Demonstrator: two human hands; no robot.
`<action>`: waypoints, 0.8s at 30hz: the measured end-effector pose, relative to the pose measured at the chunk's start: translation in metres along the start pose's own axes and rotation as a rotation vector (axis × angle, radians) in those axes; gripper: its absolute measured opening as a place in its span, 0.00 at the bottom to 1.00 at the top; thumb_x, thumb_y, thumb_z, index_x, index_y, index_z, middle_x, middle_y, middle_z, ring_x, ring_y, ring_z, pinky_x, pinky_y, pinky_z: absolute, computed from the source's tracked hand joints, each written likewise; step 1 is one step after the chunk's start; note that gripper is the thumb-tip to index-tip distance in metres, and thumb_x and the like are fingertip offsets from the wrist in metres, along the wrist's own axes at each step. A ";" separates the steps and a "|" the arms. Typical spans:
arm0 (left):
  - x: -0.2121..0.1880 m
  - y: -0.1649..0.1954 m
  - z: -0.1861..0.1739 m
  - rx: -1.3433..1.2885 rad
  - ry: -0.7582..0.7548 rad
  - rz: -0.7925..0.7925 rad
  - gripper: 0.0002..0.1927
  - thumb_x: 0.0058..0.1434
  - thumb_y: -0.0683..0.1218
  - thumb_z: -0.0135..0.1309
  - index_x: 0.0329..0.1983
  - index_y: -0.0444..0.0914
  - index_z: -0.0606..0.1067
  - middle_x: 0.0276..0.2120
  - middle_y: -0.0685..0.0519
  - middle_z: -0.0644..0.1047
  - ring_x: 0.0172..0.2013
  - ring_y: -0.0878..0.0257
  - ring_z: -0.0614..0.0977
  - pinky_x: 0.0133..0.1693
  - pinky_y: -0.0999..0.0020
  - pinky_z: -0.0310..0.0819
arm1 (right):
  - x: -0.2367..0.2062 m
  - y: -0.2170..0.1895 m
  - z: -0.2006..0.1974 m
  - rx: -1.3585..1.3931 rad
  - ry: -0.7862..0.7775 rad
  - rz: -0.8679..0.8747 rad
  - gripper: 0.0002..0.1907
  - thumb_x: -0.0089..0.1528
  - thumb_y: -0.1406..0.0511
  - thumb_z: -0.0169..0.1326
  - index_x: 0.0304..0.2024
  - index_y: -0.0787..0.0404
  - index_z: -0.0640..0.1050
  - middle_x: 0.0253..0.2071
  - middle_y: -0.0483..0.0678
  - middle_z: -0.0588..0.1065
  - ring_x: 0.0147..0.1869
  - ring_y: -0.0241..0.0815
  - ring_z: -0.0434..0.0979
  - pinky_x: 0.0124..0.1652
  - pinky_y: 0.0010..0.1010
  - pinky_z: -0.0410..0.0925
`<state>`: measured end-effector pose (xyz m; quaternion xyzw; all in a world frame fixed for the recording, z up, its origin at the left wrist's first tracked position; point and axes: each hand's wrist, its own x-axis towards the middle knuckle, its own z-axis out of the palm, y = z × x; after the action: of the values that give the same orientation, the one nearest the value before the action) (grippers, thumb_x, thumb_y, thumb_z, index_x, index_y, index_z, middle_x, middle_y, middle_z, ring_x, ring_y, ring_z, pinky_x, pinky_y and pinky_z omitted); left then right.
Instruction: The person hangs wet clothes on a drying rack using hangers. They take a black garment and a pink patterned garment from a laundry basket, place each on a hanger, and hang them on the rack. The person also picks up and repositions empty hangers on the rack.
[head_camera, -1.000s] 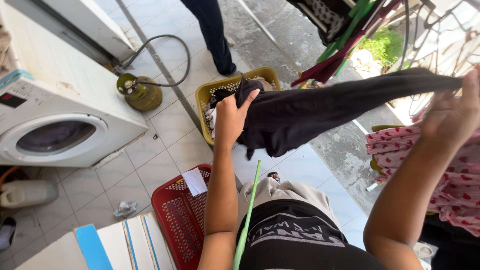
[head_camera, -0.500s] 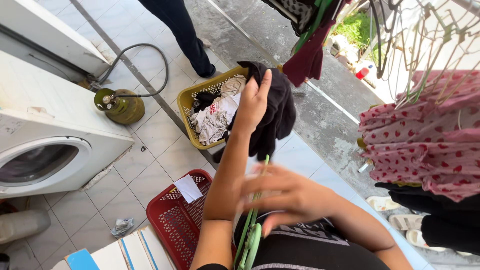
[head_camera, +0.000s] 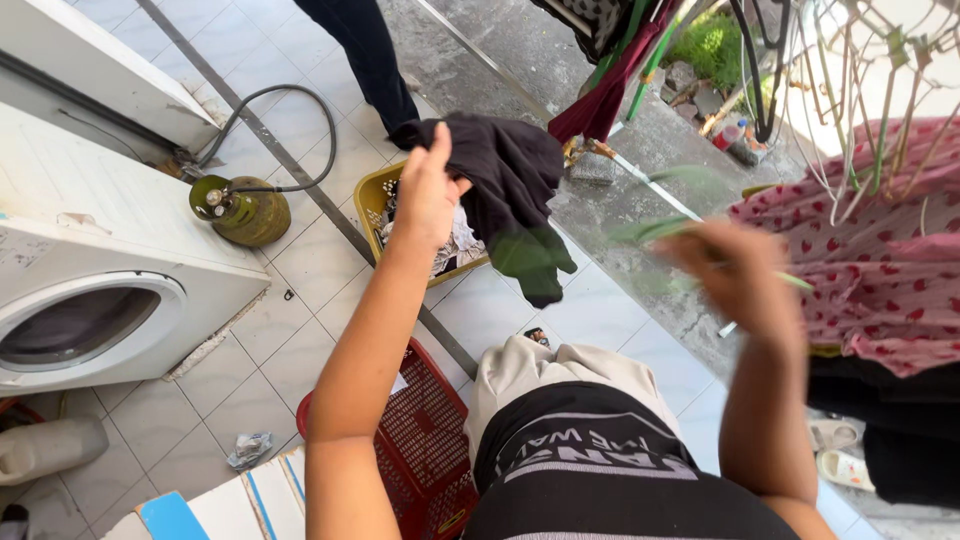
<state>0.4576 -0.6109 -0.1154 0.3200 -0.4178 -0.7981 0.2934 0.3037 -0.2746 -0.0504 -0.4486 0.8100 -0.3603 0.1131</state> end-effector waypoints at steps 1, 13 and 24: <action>-0.005 0.005 -0.004 -0.145 -0.026 0.022 0.12 0.71 0.53 0.50 0.41 0.40 0.71 0.37 0.53 0.79 0.35 0.65 0.80 0.38 0.66 0.74 | -0.001 0.010 -0.009 0.114 0.152 0.105 0.08 0.70 0.65 0.58 0.49 0.60 0.83 0.33 0.44 0.78 0.29 0.33 0.72 0.28 0.29 0.64; -0.075 -0.038 0.088 -0.503 -0.206 0.134 0.12 0.76 0.48 0.50 0.50 0.33 0.73 0.45 0.51 0.79 0.45 0.64 0.81 0.47 0.64 0.80 | 0.074 0.002 0.145 0.771 0.442 0.020 0.09 0.66 0.70 0.59 0.49 0.64 0.78 0.40 0.37 0.77 0.41 0.25 0.73 0.42 0.19 0.67; -0.115 -0.029 0.053 0.934 -0.088 0.889 0.32 0.54 0.55 0.65 0.54 0.29 0.73 0.51 0.40 0.78 0.50 0.47 0.81 0.50 0.60 0.75 | 0.068 -0.018 0.063 0.711 0.254 0.017 0.04 0.65 0.71 0.61 0.38 0.66 0.78 0.32 0.39 0.76 0.35 0.26 0.73 0.35 0.18 0.66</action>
<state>0.4835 -0.4870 -0.0862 0.1775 -0.8254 -0.3470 0.4084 0.3084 -0.3663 -0.0734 -0.3265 0.6455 -0.6709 0.1635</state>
